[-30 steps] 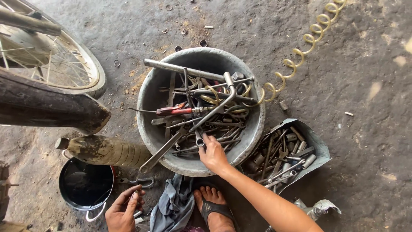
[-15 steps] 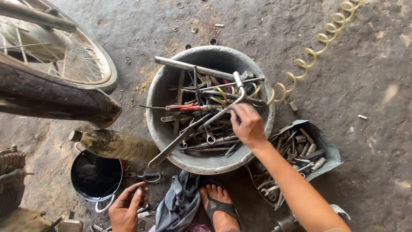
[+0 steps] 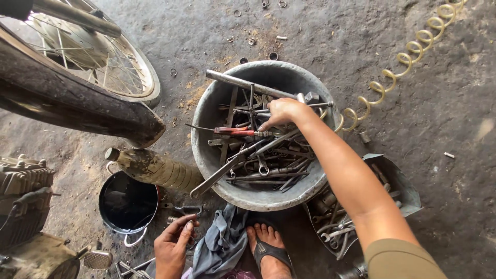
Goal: The person works on the engine area of a motorcycle, using a wrench to tighten or loosen bolts. They then search through a bucket of tools to find a specific wrench, eventually selecting one and returning to the motorcycle to continue the repair.
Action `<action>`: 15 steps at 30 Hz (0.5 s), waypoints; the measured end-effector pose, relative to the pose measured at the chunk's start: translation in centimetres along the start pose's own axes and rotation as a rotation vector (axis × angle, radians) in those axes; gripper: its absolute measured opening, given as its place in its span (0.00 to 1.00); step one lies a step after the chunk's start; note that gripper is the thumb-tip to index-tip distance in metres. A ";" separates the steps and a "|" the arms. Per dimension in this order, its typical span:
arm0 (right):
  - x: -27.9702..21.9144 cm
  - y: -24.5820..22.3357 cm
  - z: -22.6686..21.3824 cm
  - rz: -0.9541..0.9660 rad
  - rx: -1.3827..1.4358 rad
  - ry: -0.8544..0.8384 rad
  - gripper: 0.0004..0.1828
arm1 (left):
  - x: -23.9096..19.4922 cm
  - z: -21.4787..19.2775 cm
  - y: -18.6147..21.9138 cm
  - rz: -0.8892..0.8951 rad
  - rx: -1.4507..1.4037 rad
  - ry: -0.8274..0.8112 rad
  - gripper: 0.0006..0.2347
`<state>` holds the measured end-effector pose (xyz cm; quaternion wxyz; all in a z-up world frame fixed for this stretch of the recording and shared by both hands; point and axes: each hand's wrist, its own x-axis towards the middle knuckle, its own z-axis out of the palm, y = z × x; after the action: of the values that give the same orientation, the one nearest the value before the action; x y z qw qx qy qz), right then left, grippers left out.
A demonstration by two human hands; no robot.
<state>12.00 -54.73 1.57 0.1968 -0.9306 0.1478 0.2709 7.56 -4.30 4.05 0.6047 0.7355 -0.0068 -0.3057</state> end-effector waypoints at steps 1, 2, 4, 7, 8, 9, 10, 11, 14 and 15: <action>0.7 0.3 0.7 -0.017 0.023 0.019 0.49 | 0.0 -0.1 -0.5 0.025 -0.011 -0.016 0.11; 0.6 0.0 1.0 -0.019 0.020 0.018 0.49 | 0.0 0.0 -0.7 0.026 -0.014 -0.013 0.11; 0.3 -0.5 1.5 0.035 -0.064 -0.065 0.33 | 0.2 0.1 -0.9 -0.003 -0.018 -0.017 0.11; -3.2 -2.4 2.3 -0.042 0.028 -0.043 0.36 | 0.1 0.5 -1.2 -0.008 -0.035 -0.036 0.11; -4.4 -3.1 2.3 -0.039 0.025 -0.040 0.36 | 0.1 0.7 -1.1 -0.005 -0.039 -0.039 0.11; -5.4 -3.7 2.4 -0.044 0.003 -0.035 0.31 | 0.2 0.9 -1.0 -0.051 -0.029 -0.027 0.11; -6.7 -4.4 2.6 -0.048 -0.017 -0.034 0.26 | 0.1 1.0 -0.9 -0.101 -0.018 -0.015 0.11; -7.1 -4.5 3.7 -0.045 -0.017 -0.032 0.26 | 0.2 1.2 -1.2 -0.100 -0.019 -0.018 0.11; -9.1 -5.1 7.1 -0.033 -0.012 -0.007 0.24 | 0.6 1.5 -1.5 -0.104 -0.010 -0.013 0.12; -10.1 -5.5 8.3 -0.046 -0.108 0.074 0.20 | 0.7 1.5 -1.5 -0.099 0.005 -0.021 0.11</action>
<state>2.23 -44.46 2.40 0.1470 -0.9524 0.1188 0.2391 6.84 -5.51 2.28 0.5866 0.7332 0.0225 -0.3432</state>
